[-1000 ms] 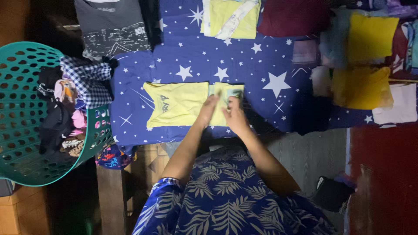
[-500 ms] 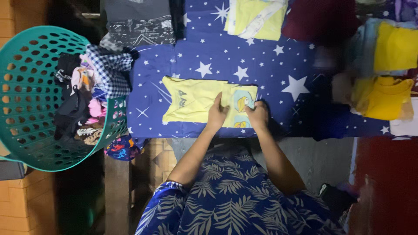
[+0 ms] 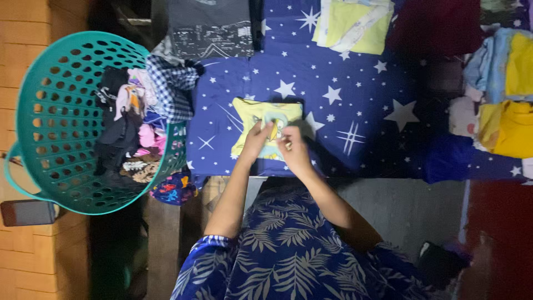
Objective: The person folds a yellow shirt, a pink garment, a black shirt, and a leopard-print garment, placing each onto a bed with a blue starry sheet.
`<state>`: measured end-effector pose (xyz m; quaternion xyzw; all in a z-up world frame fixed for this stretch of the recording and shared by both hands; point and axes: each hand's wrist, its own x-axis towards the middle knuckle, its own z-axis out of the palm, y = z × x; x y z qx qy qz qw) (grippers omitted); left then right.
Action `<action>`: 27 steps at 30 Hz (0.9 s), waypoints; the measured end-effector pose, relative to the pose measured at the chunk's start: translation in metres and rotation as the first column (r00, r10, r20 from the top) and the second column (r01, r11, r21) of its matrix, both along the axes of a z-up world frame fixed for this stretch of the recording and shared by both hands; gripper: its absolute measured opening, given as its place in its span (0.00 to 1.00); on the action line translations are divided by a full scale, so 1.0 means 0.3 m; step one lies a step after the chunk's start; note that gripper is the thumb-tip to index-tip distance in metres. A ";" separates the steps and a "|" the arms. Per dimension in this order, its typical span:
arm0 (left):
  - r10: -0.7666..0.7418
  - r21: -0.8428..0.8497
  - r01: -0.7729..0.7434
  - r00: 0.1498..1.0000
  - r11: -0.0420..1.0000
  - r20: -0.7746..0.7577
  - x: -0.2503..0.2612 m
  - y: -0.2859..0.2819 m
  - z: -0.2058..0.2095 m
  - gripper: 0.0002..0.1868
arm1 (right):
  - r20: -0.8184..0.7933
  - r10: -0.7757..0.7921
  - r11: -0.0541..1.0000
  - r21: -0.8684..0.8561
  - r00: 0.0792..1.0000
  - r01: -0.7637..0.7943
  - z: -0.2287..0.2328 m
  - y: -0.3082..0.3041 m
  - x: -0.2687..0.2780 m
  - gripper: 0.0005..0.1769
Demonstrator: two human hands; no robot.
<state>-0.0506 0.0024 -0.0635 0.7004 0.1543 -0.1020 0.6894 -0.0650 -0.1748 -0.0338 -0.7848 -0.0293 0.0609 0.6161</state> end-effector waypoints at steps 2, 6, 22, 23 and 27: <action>-0.018 0.329 0.077 0.983 0.941 -0.181 0.009 0.032 0.008 0.18 | 0.098 -0.137 0.982 -0.119 0.986 0.148 -0.086 -0.005 0.018 0.19; 0.100 0.075 -0.102 0.995 0.992 0.026 0.034 0.088 0.008 0.23 | 0.393 -0.153 0.848 -0.418 0.907 0.325 -0.313 -0.100 0.080 0.17; 0.267 0.049 -0.263 0.953 0.964 -0.143 -0.037 0.256 -0.062 0.17 | -0.103 -0.116 0.934 -0.349 0.988 0.074 -0.366 0.003 0.156 0.17; 0.253 0.044 -0.249 0.956 0.967 -0.150 -0.036 0.263 -0.069 0.17 | -0.161 -0.093 0.960 -0.275 0.983 0.046 -0.366 -0.007 0.163 0.16; 0.121 0.021 -0.120 0.987 0.993 -0.108 -0.065 0.261 -0.096 0.19 | -0.325 -0.183 0.975 -0.184 0.928 0.128 -0.278 -0.039 0.179 0.15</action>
